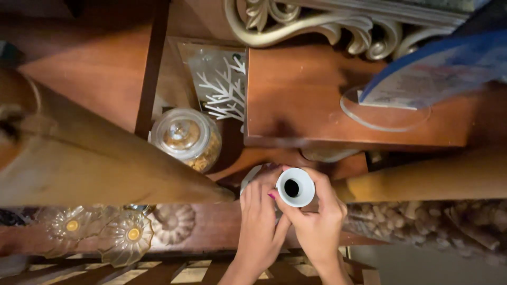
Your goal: Clean and organize various containers and jars on a wooden restaurant table and shelf.
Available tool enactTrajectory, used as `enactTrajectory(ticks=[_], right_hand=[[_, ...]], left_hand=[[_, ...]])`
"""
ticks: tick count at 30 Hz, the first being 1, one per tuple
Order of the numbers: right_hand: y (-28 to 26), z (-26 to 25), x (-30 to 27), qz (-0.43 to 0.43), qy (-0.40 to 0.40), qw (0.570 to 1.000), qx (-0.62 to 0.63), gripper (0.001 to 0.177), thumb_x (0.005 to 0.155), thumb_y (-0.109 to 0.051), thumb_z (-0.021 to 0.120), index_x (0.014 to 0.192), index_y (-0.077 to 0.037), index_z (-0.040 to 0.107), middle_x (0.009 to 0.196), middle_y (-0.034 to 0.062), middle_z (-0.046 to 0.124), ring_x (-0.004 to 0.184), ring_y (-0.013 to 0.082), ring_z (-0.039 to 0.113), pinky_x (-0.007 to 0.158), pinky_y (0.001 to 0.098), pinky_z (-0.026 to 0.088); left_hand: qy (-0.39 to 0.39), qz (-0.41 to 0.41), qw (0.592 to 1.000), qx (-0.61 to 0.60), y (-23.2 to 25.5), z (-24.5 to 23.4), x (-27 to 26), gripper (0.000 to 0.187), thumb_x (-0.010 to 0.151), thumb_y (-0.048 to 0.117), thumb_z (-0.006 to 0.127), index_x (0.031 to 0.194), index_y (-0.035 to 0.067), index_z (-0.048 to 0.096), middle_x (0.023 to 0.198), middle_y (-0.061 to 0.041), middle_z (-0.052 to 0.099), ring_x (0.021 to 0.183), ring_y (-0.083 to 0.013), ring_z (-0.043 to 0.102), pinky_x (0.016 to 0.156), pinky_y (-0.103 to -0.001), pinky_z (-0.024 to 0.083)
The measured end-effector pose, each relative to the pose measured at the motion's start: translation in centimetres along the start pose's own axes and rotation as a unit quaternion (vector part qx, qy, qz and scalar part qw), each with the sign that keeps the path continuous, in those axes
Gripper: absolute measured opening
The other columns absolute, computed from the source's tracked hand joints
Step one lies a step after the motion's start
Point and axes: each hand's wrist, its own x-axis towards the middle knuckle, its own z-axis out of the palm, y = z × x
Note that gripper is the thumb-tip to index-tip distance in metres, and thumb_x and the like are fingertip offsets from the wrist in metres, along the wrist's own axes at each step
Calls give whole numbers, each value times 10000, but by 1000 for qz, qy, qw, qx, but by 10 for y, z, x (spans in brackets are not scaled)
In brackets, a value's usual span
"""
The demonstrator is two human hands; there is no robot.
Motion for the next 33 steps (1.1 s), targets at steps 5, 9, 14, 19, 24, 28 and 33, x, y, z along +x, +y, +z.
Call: enactTrajectory(ticks=[5, 9, 14, 19, 24, 28, 33], right_hand=[[8, 8, 7, 10, 12, 1000, -10, 479, 722, -125, 898, 1131, -18, 673, 1004, 82, 780, 889, 141, 752, 812, 300, 596], [21, 16, 7, 19, 14, 1000, 3, 475, 723, -120, 897, 1127, -15, 672, 975, 80, 777, 872, 140, 745, 805, 302, 593], [32, 23, 6, 26, 5, 1000, 7, 465, 724, -123, 901, 1114, -15, 671, 960, 82, 778, 855, 143, 741, 798, 304, 594], [40, 29, 7, 39, 0, 999, 3, 459, 722, -129, 902, 1103, -18, 670, 946, 87, 773, 836, 146, 738, 781, 306, 595], [42, 34, 7, 54, -8, 998, 3, 418, 726, -127, 898, 1062, -26, 672, 908, 83, 768, 796, 145, 732, 745, 305, 592], [36, 33, 11, 41, -20, 999, 6, 398, 734, -118, 891, 1054, -30, 672, 915, 83, 759, 801, 153, 727, 755, 306, 590], [35, 36, 0, 39, -35, 999, 15, 476, 789, -128, 853, 1174, -18, 595, 1022, 119, 736, 899, 200, 724, 812, 326, 574]], left_hand=[[31, 39, 999, -15, -7, 3, 10, 551, 898, 196, 674, 1358, -30, 474, 1313, -255, 508, 1236, -457, 464, 1041, -528, 344], [35, 21, 998, -39, -15, 10, 14, 559, 910, 188, 664, 1389, -19, 461, 1407, -267, 483, 1300, -454, 440, 1085, -525, 322], [48, 44, 998, -28, -25, 14, 16, 606, 900, 153, 662, 1423, -40, 423, 1527, -289, 398, 1433, -475, 341, 1170, -536, 253], [60, 71, 996, -9, -35, 19, 18, 592, 907, 128, 659, 1424, -39, 426, 1529, -267, 411, 1450, -468, 344, 1197, -538, 248], [40, 25, 999, -27, -48, 28, 15, 563, 924, 137, 659, 1396, -55, 421, 1489, -290, 413, 1398, -483, 361, 1168, -536, 274], [66, 60, 996, -19, -42, 19, 19, 546, 922, 122, 639, 1399, -51, 438, 1497, -277, 432, 1419, -479, 376, 1198, -544, 269], [-45, -96, 993, -45, -77, 47, -6, 418, 990, 264, 685, 1311, 45, 530, 1380, -200, 537, 1330, -414, 486, 1154, -482, 377]])
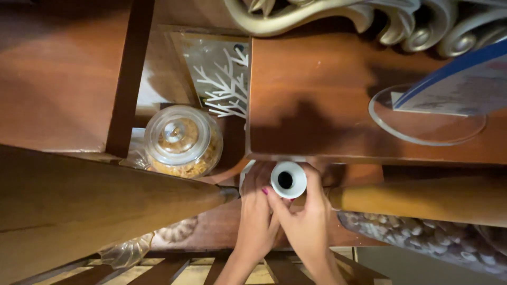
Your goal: Clean and organize various containers and jars on a wooden restaurant table and shelf.
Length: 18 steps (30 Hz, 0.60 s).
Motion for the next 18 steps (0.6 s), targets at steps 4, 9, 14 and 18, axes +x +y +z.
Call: enactTrajectory(ticks=[4, 9, 14, 18], right_hand=[[14, 0, -22, -47, -13, 998, -33, 506, 859, -117, 774, 1289, 6, 538, 1162, 192, 670, 1011, 290, 683, 874, 369, 542], [23, 3, -35, 116, -81, 989, -36, 475, 926, -164, 698, 1336, 4, 527, 1091, 146, 647, 847, 233, 644, 733, 343, 547], [32, 11, -42, 174, -53, 982, 41, 601, 917, -153, 717, 1410, 3, 411, 1258, 143, 622, 1044, 208, 634, 790, 324, 559], [58, 21, -75, 60, 27, 996, 67, 523, 937, -69, 702, 1354, 32, 404, 1438, 211, 423, 1365, 284, 519, 1030, 374, 550]], left_hand=[[73, 68, 993, -69, 34, -23, 11, 695, 938, 223, 706, 1512, -7, 391, 1546, -281, 408, 1377, -479, 424, 1142, -518, 346], [168, 88, 981, 23, 37, -19, 4, 964, 801, 257, 814, 1531, -54, 266, 1555, -346, 287, 1440, -558, 265, 1154, -566, 258], [142, -1, 988, -56, 43, -15, -13, 921, 850, 132, 746, 1573, -42, 203, 1526, -332, 306, 1409, -525, 353, 1125, -511, 350], [110, -118, 977, -138, 41, -4, -15, 717, 925, 145, 680, 1527, -5, 319, 1404, -267, 400, 1277, -448, 531, 1039, -455, 457]])
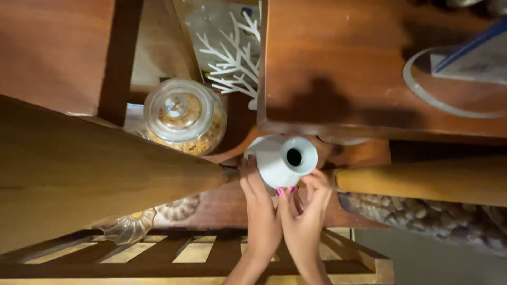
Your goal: Clean and organize various containers and jars on a wooden restaurant table and shelf.
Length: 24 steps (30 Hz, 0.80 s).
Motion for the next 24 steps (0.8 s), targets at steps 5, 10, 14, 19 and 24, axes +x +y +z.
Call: enactTrajectory(ticks=[5, 10, 14, 19, 24], right_hand=[[-11, -3, -13, 6, -7, 998, -59, 530, 952, -39, 651, 1421, 33, 415, 1445, 218, 447, 1340, 315, 529, 1098, 410, 479], [-17, -1, -13, 16, -23, 994, -103, 670, 941, -36, 632, 1545, 28, 349, 1462, 227, 479, 1328, 318, 526, 1095, 394, 427], [-11, 0, -2, 45, -50, 996, -63, 717, 961, -47, 594, 1601, -12, 273, 1488, 238, 430, 1271, 307, 560, 1039, 359, 456], [-1, 5, 14, 87, -60, 989, -105, 750, 941, -69, 644, 1602, -67, 289, 1368, 209, 447, 1146, 289, 599, 958, 340, 507], [-7, 16, -10, 19, -47, 995, -91, 635, 924, -58, 604, 1528, -79, 411, 1406, 188, 477, 1307, 294, 567, 1077, 392, 465]], left_hand=[[54, 107, 993, 11, -10, 4, -1, 785, 880, 103, 728, 1503, -70, 282, 1388, -276, 397, 1305, -456, 471, 1088, -477, 392], [76, 94, 992, 34, -7, 5, 4, 846, 848, 167, 799, 1484, -66, 292, 1361, -270, 402, 1297, -438, 447, 1097, -466, 363], [76, 78, 994, 7, -11, 12, 13, 843, 886, 170, 748, 1526, -71, 254, 1438, -293, 340, 1359, -447, 407, 1126, -476, 351], [112, 150, 981, 44, -21, 18, 30, 879, 865, 175, 776, 1515, -92, 247, 1502, -323, 299, 1399, -475, 323, 1153, -511, 303], [84, -7, 994, 65, -59, 20, 0, 609, 846, 137, 670, 1369, -33, 409, 1353, -240, 415, 1353, -384, 450, 1160, -458, 353]])
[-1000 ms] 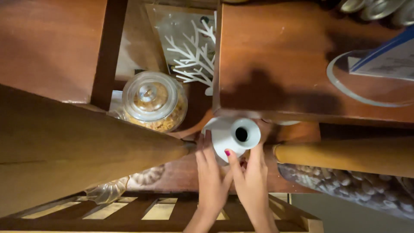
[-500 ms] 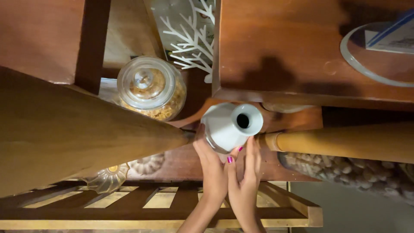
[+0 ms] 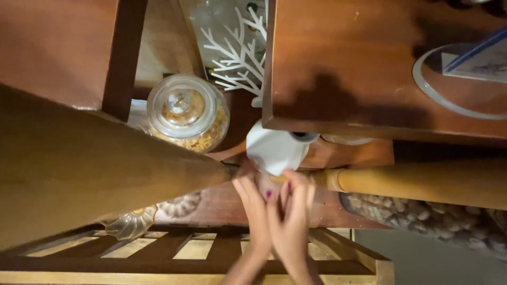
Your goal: Clean and organize various containers and jars on a wooden restaurant table and shelf.
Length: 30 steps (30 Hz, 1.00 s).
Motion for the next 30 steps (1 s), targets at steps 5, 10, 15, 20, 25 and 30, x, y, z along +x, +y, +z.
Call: enactTrajectory(ticks=[5, 10, 15, 20, 25, 30], right_hand=[[-15, -8, -6, -39, -77, 996, 0, 643, 923, 26, 486, 1550, -37, 359, 1607, 260, 271, 1485, 406, 378, 1158, 445, 386], [12, 1, -4, -40, -145, 988, 20, 707, 910, 75, 392, 1602, -34, 295, 1718, 258, 63, 1577, 425, 203, 1207, 463, 320], [9, -1, 11, -68, -162, 984, 6, 692, 924, 59, 421, 1601, -30, 309, 1722, 241, 75, 1589, 412, 170, 1246, 470, 231], [10, -7, 2, -55, -182, 982, -8, 689, 905, 43, 445, 1583, -26, 341, 1698, 239, 171, 1574, 404, 192, 1231, 456, 237], [7, -19, -18, -56, -210, 976, 1, 637, 932, 16, 463, 1559, 5, 352, 1655, 233, 311, 1546, 389, 288, 1223, 430, 271], [-5, -46, -35, -72, -238, 968, 25, 579, 933, -12, 529, 1504, 13, 441, 1554, 218, 483, 1465, 354, 452, 1175, 390, 359]], left_hand=[[-51, 101, 993, -18, 11, -26, -12, 556, 889, 34, 518, 1442, 63, 561, 1583, -186, 439, 1410, -399, 533, 1103, -432, 477], [-118, 124, 985, -14, 7, -35, -1, 658, 922, 20, 480, 1576, 69, 428, 1721, -195, 249, 1467, -435, 484, 1059, -430, 533], [-197, 142, 969, 42, 25, -47, 16, 680, 915, 74, 537, 1573, 61, 363, 1691, -234, 136, 1361, -476, 476, 948, -468, 539], [-191, 109, 975, -2, 6, -46, -1, 638, 912, 41, 553, 1534, 37, 414, 1678, -240, 226, 1381, -475, 487, 1018, -454, 505], [-163, 111, 979, -49, 16, -61, -24, 479, 930, 10, 571, 1405, -24, 522, 1563, -274, 442, 1350, -466, 541, 1043, -425, 490], [-137, 122, 979, -89, 16, -71, -59, 422, 892, -33, 561, 1314, -44, 570, 1279, -244, 640, 1158, -431, 651, 954, -403, 536]])
